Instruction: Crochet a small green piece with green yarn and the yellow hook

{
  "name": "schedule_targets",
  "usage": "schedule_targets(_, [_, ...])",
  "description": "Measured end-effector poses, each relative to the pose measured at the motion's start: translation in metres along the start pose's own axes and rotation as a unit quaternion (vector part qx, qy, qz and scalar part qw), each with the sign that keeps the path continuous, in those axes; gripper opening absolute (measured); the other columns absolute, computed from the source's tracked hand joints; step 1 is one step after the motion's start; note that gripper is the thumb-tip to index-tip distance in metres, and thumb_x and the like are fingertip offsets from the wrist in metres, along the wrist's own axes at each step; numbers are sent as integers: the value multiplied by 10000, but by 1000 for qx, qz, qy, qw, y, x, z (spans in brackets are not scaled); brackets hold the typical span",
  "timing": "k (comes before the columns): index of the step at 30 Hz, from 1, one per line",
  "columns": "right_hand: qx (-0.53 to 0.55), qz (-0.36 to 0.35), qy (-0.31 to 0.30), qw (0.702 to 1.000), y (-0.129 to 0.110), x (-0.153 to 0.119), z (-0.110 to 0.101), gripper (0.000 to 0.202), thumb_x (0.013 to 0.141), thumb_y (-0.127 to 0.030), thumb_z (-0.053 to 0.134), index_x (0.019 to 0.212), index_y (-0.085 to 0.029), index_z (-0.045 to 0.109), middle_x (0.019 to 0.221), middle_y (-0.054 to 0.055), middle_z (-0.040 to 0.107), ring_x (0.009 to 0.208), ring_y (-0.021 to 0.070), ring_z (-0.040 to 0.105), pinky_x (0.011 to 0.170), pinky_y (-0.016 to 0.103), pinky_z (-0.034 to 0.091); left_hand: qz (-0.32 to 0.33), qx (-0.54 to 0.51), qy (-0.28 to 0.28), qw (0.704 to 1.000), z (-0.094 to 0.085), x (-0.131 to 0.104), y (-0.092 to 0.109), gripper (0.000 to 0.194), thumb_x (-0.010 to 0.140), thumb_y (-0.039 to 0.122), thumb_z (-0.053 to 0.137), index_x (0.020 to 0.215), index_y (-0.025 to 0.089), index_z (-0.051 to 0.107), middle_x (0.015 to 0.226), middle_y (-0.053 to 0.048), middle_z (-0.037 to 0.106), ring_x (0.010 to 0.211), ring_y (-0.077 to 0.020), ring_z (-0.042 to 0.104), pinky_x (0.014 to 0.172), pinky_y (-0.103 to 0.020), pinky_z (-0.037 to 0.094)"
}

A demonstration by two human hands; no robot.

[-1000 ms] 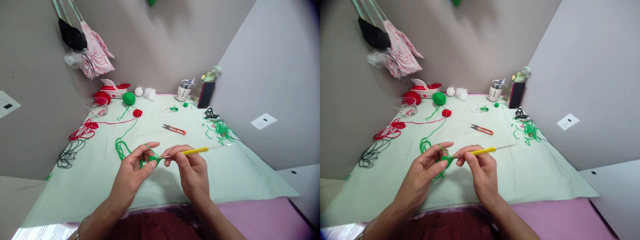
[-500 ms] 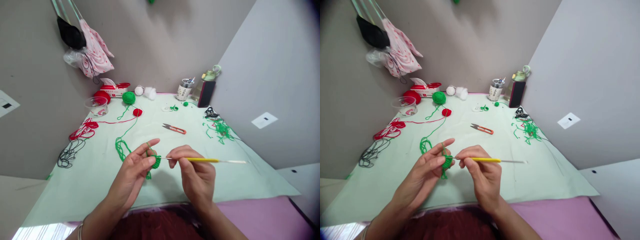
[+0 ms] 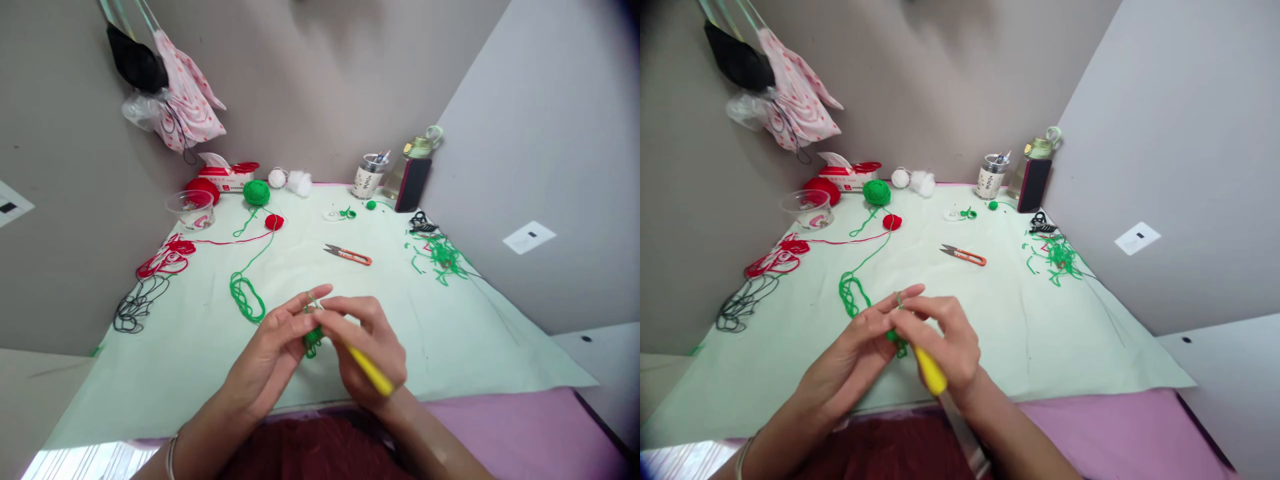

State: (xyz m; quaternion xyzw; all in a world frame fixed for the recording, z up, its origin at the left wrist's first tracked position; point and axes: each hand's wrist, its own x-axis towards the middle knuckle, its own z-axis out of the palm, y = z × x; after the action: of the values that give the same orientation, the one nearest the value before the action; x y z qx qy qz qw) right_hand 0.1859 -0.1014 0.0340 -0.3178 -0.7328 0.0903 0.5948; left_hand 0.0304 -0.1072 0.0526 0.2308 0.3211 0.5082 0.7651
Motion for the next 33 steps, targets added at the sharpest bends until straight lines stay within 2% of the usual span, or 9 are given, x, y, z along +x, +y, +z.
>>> schedule_targets(3, [158,146,32,976,1,5,-4,213,1064,-215,630,1095,-300,823,928,40,789,786,185,713,666,329,601,7,7,11,1000,-2,0,4,429,753,313,940,1166,224,867,923,-20,707,877,-160,613,909,-294,477])
schedule_targets(5, [228,193,24,954,0,9,-4,182,1062,-278,652,1040,-294,832,912,37,786,766,179,695,649,320,578,40,54,15,998,-3,-1,4,423,773,308,935,1186,263,860,904,-5,696,888,-160,601,895,-287,459])
schedule_targets(8, [232,185,-3,955,-1,11,-2,151,1039,-285,695,1017,-280,844,936,49,810,892,205,732,750,345,601,78,121,17,989,-4,-2,2,382,810,297,922,1186,306,853,910,-2,706,931,-173,597,915,-297,441])
schedule_targets(12, [233,189,-4,954,0,6,1,142,1029,-273,708,1011,-280,849,931,50,803,897,205,728,761,347,608,60,104,-4,993,-3,-3,2,485,829,299,901,1302,311,797,915,-7,717,939,-191,614,896,-311,438])
schedule_targets(15, [278,221,19,935,4,2,1,142,1032,-280,702,1026,-284,843,921,36,773,788,172,701,696,322,595,36,69,-9,997,-4,-2,4,547,831,296,881,1365,270,765,927,-17,722,936,-190,608,922,-314,427])
schedule_targets(19, [322,285,62,900,8,4,-2,162,1014,-339,724,933,-247,829,844,22,737,648,136,658,605,286,576,3,24,-22,999,-7,-1,6,491,798,278,869,1279,195,814,878,-22,685,911,-194,608,941,-324,423])
schedule_targets(24, [384,334,48,859,7,12,-4,179,963,-368,781,859,-228,821,806,16,720,605,119,631,556,254,551,-1,28,-18,999,-7,-2,5,394,785,286,880,1173,227,852,903,-31,696,887,-196,609,900,-328,429])
schedule_targets(28, [372,328,47,867,6,9,0,197,953,-407,792,866,-232,820,810,20,727,643,137,648,592,273,558,21,90,-10,996,-6,-2,0,384,798,326,883,1173,252,842,923,-38,719,950,-227,627,939,-356,423])
schedule_targets(33, [336,308,27,890,6,1,3,179,1013,-386,725,955,-250,826,847,25,748,719,159,676,677,306,574,62,135,-10,989,-6,-4,-4,293,855,347,872,1136,272,839,938,-29,716,976,-218,619,976,-355,432])
